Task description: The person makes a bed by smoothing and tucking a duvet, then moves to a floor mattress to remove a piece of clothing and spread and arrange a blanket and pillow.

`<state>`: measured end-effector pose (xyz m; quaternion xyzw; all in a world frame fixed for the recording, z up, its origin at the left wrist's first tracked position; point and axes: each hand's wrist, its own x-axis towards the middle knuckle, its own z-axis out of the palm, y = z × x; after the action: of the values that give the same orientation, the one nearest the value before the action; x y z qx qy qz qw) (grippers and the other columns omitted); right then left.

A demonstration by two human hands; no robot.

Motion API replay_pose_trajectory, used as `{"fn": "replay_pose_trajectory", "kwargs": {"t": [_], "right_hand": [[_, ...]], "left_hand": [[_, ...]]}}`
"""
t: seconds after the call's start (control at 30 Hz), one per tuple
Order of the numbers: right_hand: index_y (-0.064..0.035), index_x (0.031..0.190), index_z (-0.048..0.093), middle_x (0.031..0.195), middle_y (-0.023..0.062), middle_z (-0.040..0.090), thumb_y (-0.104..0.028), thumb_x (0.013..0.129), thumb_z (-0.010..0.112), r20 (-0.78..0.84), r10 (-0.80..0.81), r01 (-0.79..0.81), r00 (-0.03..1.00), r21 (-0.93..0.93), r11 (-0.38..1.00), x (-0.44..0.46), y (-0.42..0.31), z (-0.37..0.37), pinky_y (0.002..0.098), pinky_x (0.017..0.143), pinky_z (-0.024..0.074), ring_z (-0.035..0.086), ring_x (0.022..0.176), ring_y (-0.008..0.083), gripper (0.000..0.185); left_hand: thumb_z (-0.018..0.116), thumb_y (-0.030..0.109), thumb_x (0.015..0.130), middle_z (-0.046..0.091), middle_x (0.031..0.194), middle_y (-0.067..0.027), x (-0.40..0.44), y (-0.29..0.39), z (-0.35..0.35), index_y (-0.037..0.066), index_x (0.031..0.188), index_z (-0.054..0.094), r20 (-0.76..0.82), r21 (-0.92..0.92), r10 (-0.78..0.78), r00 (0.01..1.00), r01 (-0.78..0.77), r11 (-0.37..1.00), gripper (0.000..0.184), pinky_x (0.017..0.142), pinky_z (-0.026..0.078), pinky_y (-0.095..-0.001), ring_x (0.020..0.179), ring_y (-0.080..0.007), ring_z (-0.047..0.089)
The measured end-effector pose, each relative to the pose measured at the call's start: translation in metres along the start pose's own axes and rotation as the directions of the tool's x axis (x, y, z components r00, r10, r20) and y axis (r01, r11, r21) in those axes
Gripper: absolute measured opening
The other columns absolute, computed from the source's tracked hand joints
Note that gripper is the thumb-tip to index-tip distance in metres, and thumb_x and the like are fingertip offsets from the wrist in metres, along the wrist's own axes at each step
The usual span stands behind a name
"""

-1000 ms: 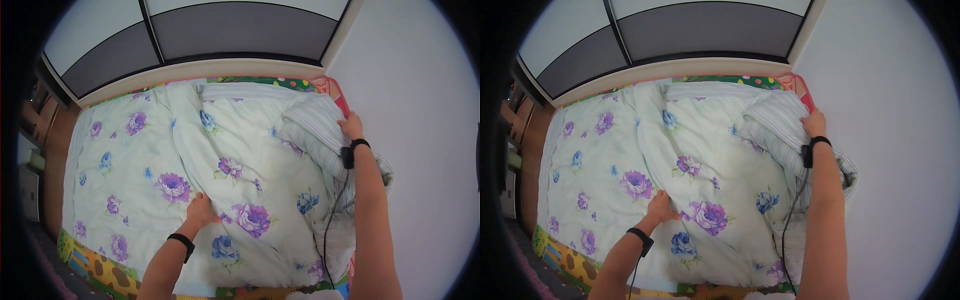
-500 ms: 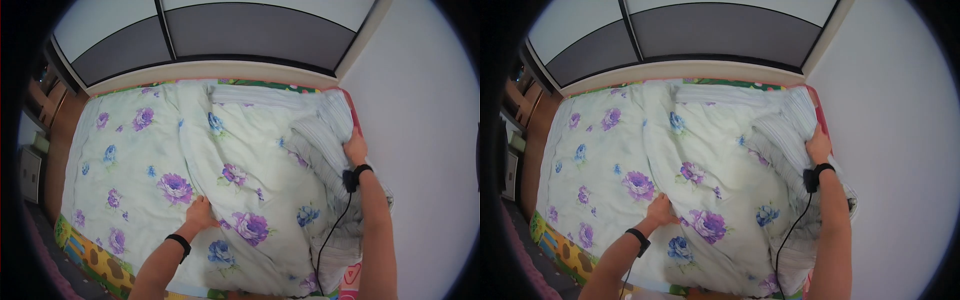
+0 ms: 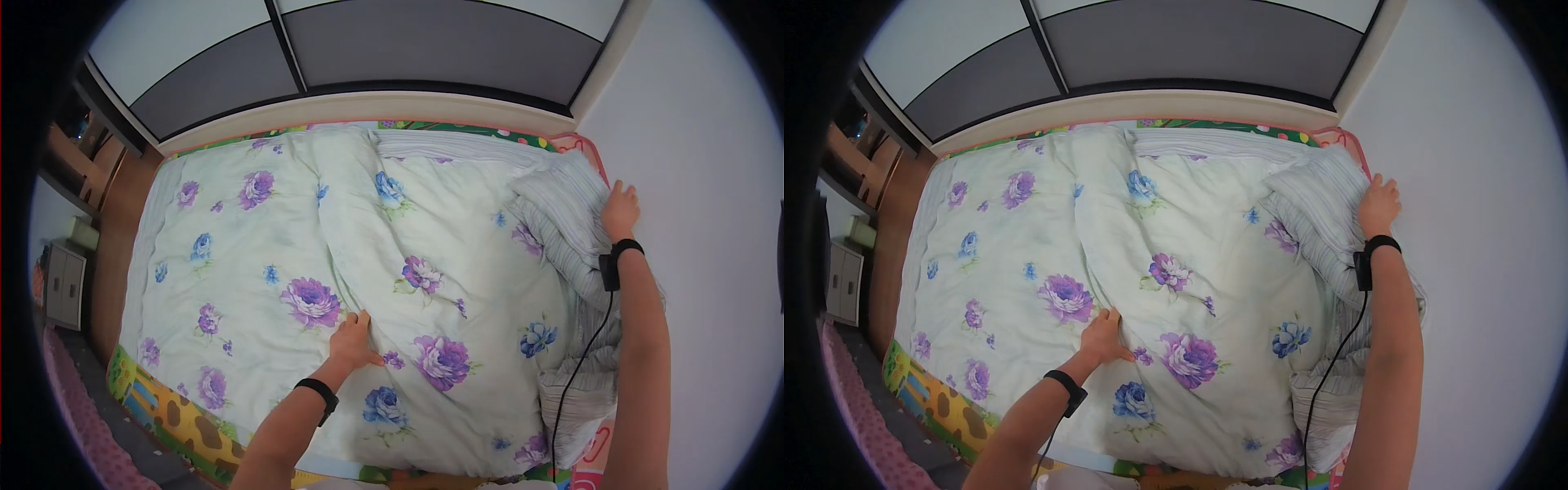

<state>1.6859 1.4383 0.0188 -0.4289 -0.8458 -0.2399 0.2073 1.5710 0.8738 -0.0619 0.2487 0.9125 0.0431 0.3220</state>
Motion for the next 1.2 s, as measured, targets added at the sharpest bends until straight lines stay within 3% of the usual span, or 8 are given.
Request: {"fn": "replay_pose_trajectory", "kwargs": {"t": [0.27, 0.43, 0.57, 0.6, 0.7, 0.83, 1.03, 1.2], "right_hand": [[-0.0001, 0.102, 0.065, 0.107, 0.0196, 0.065, -0.009, 0.08, 0.056, 0.421, -0.312, 0.153, 0.852, 0.37, 0.916, -0.008, -0.187, -0.036, 0.0441, 0.085, 0.0536, 0.064, 0.101, 0.0354, 0.025], [-0.001, 0.126, 0.052, 0.14, 0.0244, 0.042, -0.004, 0.08, 0.055, 0.338, -0.523, 0.279, 0.782, 0.561, 0.779, -0.017, -0.26, 0.017, 0.042, 0.089, 0.0524, 0.063, 0.106, 0.0364, 0.045], [-0.0147, 0.15, 0.026, 0.155, 0.0258, 0.021, -0.026, 0.065, 0.082, 0.451, -0.523, 0.287, 0.723, 0.493, 0.821, -0.003, -0.262, 0.014, 0.0405, 0.093, 0.051, 0.06, 0.115, 0.0361, 0.102], [-0.0225, 0.154, 0.015, 0.156, 0.0262, 0.014, -0.038, 0.049, 0.091, 0.483, -0.508, 0.264, 0.713, 0.487, 0.833, 0.008, -0.262, 0.033, 0.0408, 0.094, 0.0506, 0.058, 0.118, 0.0359, 0.13], [-0.025, 0.154, 0.016, 0.157, 0.0249, 0.013, -0.042, 0.047, 0.091, 0.52, -0.577, 0.399, 0.63, 0.42, 0.815, 0.035, -0.258, 0.034, 0.042, 0.094, 0.0507, 0.058, 0.119, 0.0357, 0.131], [-0.0236, 0.154, 0.014, 0.131, 0.0222, 0.055, -0.043, 0.049, 0.091, 0.549, -0.616, 0.369, 0.565, 0.5, 0.783, 0.059, -0.255, 0.028, 0.0419, 0.091, 0.0508, 0.061, 0.112, 0.0341, 0.131], [-0.001, 0.14, 0.038, 0.096, 0.0206, 0.067, -0.025, 0.06, 0.085, 0.762, -0.509, 0.164, 0.401, 0.487, 0.858, 0.048, -0.247, 0.013, 0.0341, 0.062, 0.0584, 0.07, 0.072, 0.0273, 0.095], [0.0035, 0.114, 0.056, 0.085, 0.0185, 0.068, -0.022, 0.068, 0.078, 0.724, -0.566, 0.045, 0.395, 0.6, 0.799, 0.051, -0.224, 0.002, 0.0393, 0.066, 0.0584, 0.07, 0.073, 0.03, 0.058]], "left_hand": [[0.094, 0.029, 0.047, 0.049, 0.125, -0.0127, 0.005, 0.0, 0.007, 0.007, 0.128, 0.042, -0.001, -0.036, -0.023, 1.0, 0.023, 0.999, 0.098, 0.097, 0.048, -0.0418, 0.12, -0.0332, 0.051], [0.094, 0.027, 0.046, 0.049, 0.124, -0.0115, 0.006, 0.002, 0.0, 0.008, 0.126, 0.043, 0.022, -0.058, -0.05, 0.998, 0.051, 0.997, 0.097, 0.096, 0.048, -0.0417, 0.12, -0.0322, 0.05], [0.094, 0.027, 0.047, 0.05, 0.121, -0.0112, 0.01, -0.002, 0.006, 0.01, 0.125, 0.045, 0.0, -0.069, -0.048, 0.999, 0.048, 0.996, 0.094, 0.095, 0.049, -0.0415, 0.119, -0.031, 0.05], [0.094, 0.027, 0.047, 0.05, 0.121, -0.0111, 0.01, -0.002, 0.007, 0.01, 0.125, 0.045, 0.005, -0.081, -0.046, 0.999, 0.046, 0.996, 0.094, 0.095, 0.049, -0.0415, 0.118, -0.031, 0.051], [0.094, 0.028, 0.047, 0.05, 0.121, -0.0109, 0.01, -0.003, -0.001, 0.011, 0.125, 0.045, 0.021, -0.08, -0.046, 0.999, 0.047, 0.996, 0.094, 0.094, 0.05, -0.0415, 0.117, -0.0312, 0.051], [0.094, 0.028, 0.047, 0.05, 0.121, -0.011, 0.014, -0.001, -0.004, 0.011, 0.124, 0.045, 0.061, -0.062, -0.047, 0.997, 0.051, 0.997, 0.093, 0.094, 0.05, -0.0414, 0.116, -0.0319, 0.053], [0.095, 0.029, 0.046, 0.05, 0.119, -0.0127, 0.02, 0.006, -0.005, 0.008, 0.122, 0.044, 0.067, -0.004, -0.104, 0.992, 0.105, 0.994, 0.093, 0.093, 0.051, -0.0405, 0.114, -0.0319, 0.054], [0.096, 0.027, 0.043, 0.05, 0.117, -0.0137, 0.024, 0.011, 0.001, 0.008, 0.122, 0.043, 0.033, 0.024, -0.119, 0.992, 0.119, 0.993, 0.097, 0.09, 0.053, -0.0408, 0.111, -0.033, 0.055]]}}
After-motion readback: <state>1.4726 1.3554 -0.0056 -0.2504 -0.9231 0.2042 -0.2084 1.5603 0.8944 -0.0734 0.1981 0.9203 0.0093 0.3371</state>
